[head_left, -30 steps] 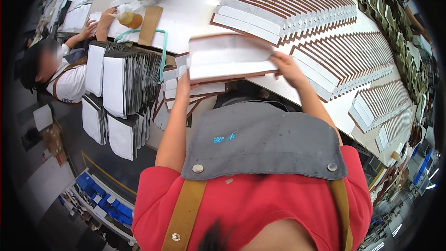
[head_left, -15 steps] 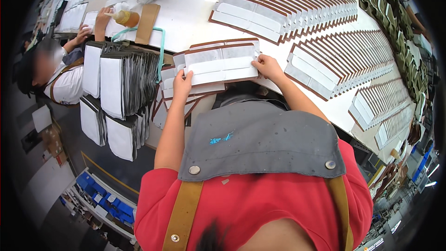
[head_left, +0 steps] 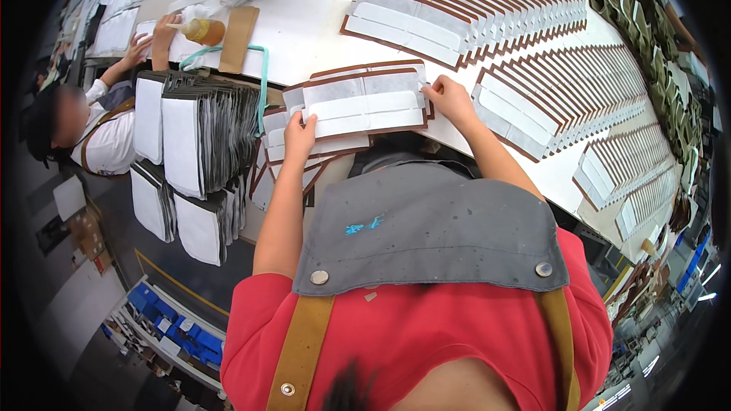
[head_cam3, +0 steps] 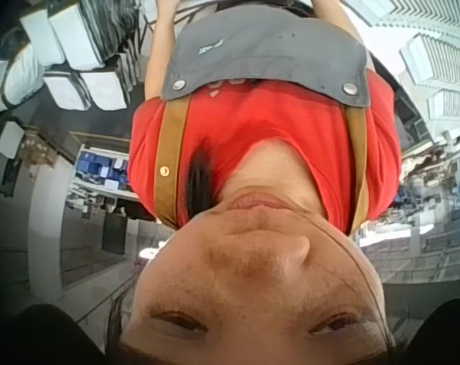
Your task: The person aligns and stacks rectangular white and brown components on a table. They then use a yellow brush to apply a white substance from a bowl onto the stacked components, working systematically across the rows.
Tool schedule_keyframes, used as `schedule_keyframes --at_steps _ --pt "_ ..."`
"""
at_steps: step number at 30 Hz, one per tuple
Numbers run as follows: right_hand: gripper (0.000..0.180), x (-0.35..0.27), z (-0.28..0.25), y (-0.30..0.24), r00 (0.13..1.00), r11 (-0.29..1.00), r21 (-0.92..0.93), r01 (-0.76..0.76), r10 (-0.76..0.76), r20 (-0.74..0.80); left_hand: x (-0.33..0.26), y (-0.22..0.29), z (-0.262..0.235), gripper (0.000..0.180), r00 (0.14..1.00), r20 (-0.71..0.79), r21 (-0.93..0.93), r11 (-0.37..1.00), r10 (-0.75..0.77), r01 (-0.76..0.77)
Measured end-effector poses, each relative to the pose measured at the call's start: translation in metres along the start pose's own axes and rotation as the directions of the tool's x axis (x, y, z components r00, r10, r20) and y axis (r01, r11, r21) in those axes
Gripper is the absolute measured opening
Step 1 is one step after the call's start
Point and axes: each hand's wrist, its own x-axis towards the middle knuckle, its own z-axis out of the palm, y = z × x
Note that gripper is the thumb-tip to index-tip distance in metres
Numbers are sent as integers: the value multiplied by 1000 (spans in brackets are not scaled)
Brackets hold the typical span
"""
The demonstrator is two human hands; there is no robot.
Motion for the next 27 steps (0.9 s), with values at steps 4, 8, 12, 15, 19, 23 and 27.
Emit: schedule_keyframes --at_steps 4,8,12,15,19,23,27 --pt "26 5 14 11 960 980 -50 192 -198 -200 0 0 3 30 1000 -15 -32 999 11 -11" --pt "19 5 23 7 947 967 -142 213 -240 -214 2 -4 5 26 998 -54 -25 1000 -11 10" --pt "12 9 22 3 969 985 -75 158 -170 -180 1 2 5 21 999 27 -278 960 -33 39" --pt "10 5 13 -2 990 996 51 78 -72 -120 1 13 2 20 998 45 -374 927 37 -17" --pt "13 13 -4 5 991 928 363 87 -41 -131 16 44 -5 20 985 27 -352 923 173 -153" --pt "20 34 -26 7 977 689 709 149 8 -214 60 83 1 22 952 13 -295 910 307 -290" --pt "19 54 -49 8 976 715 699 16 140 -165 106 111 15 27 927 33 -173 915 375 -364"
